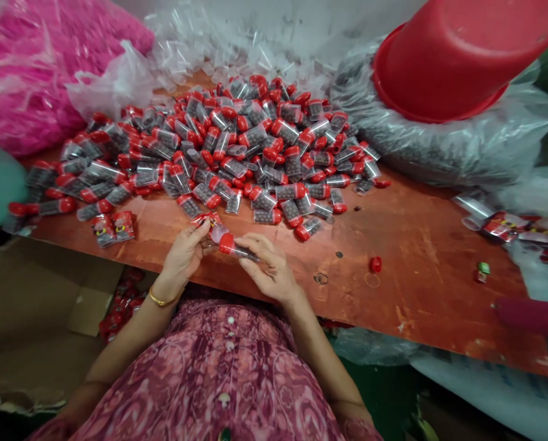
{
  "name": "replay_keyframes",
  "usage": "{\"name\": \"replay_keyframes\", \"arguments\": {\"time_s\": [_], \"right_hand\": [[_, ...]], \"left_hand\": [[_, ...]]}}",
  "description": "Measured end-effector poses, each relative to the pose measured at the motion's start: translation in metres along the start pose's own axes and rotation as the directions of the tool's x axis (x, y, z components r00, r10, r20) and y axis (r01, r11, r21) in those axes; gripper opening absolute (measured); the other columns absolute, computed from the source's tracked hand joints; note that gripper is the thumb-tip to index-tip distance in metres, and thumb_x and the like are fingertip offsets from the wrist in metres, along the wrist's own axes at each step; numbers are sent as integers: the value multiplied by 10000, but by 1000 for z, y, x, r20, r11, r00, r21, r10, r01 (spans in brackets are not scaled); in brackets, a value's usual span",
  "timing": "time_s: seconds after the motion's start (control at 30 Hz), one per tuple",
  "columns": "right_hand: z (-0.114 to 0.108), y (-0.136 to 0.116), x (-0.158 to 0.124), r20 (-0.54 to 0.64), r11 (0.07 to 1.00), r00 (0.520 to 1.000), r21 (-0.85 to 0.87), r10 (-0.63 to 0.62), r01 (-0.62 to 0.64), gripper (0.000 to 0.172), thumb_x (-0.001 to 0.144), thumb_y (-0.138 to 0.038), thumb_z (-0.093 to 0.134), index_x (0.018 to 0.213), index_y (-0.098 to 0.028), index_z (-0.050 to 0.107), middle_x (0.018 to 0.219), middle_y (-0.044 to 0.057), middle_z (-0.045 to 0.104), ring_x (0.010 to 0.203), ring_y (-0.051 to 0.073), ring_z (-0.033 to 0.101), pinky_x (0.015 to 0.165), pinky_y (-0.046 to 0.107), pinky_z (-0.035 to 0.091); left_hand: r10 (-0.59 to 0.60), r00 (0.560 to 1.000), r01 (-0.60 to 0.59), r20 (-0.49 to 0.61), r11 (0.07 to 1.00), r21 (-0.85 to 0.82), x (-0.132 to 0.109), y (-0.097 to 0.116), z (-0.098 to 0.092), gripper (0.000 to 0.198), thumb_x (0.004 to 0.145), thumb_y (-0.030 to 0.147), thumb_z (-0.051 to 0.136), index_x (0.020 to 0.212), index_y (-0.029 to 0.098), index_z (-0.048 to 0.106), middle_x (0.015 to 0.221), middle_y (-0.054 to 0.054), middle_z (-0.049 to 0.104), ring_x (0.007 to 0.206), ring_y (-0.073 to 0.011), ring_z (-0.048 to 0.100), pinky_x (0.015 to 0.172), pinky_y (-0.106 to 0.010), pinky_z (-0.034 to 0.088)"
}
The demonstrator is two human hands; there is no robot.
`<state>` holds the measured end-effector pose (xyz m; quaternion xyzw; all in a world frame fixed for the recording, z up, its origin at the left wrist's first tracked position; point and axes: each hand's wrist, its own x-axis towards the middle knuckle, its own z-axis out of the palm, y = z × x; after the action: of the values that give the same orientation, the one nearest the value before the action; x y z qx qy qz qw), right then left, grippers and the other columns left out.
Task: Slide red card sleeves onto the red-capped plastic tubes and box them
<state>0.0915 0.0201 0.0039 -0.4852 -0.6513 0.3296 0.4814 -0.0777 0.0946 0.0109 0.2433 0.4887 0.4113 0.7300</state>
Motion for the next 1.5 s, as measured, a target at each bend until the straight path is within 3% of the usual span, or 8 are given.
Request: {"name": "replay_keyframes", "arguments": {"time_s": [0.2,0.57,0.87,1.1,1.2,1.33,1.4,1.5], "right_hand": [[-3,5,5,92,979,987,-145,-131,143,310,852,-212,539,1154,-244,600,1090,85,601,1039,204,567,916,400,462],[0,11,7,104,966,978,-168,-179,194,349,856,-158,535,1189,-257,569,1083,73,596,1018,180,578,881,354,488],[19,10,4,-125,942,968,-286,-218,175,405,858,-108,495,1236,-248,536,1103,97,576,1045,198,578,892,383,494],[27,7,3,-170,912,949,-362,-266,191,418,853,-81,482,1235,-242,536,1116,105,577,1044,201,586,888,379,507],[33,5,4,-241,916,936,-369,-258,157,407,848,-84,485,1218,-242,549,1099,98,595,1022,197,596,884,372,510],[39,6,2,-312,977,946,-213,-81,13,405,830,-202,562,1231,-223,520,1079,92,626,969,203,620,837,367,530],[41,8,0,-282,992,952,-21,116,-127,343,847,-275,541,1180,-194,534,948,71,659,746,159,648,665,307,555],[42,9,0,-165,933,927,188,337,-306,217,865,-337,493,971,-173,589,642,-17,602,417,75,500,417,216,446]], "left_hand": [[-14,1000,14,14,1000,18,-3,-3,1,408,473,412,826,713,142,635,634,4,673,537,-106,620,552,-214,517],[105,994,-106,38,994,18,-4,-10,9,427,386,347,862,680,140,632,644,31,660,567,-78,586,587,-198,498],[20,1000,-16,24,991,-133,-6,-17,17,384,419,272,862,709,134,652,667,14,684,585,-93,611,597,-216,499],[-70,994,85,80,977,-194,-6,-24,18,350,425,230,864,711,147,680,705,12,707,643,-93,635,651,-210,499],[-23,996,43,81,965,-258,-8,-24,23,335,413,247,870,675,150,686,675,22,700,624,-70,620,634,-174,476],[49,997,-31,59,961,-273,-9,-26,25,307,444,258,862,669,140,690,679,12,701,631,-68,614,628,-163,464],[64,997,-51,46,965,-257,-9,-27,22,304,439,231,862,669,141,686,671,16,695,619,-68,609,610,-163,457],[85,996,-75,32,968,-240,-9,-29,17,308,421,222,864,652,146,675,628,33,674,567,-53,581,582,-159,445]]}}
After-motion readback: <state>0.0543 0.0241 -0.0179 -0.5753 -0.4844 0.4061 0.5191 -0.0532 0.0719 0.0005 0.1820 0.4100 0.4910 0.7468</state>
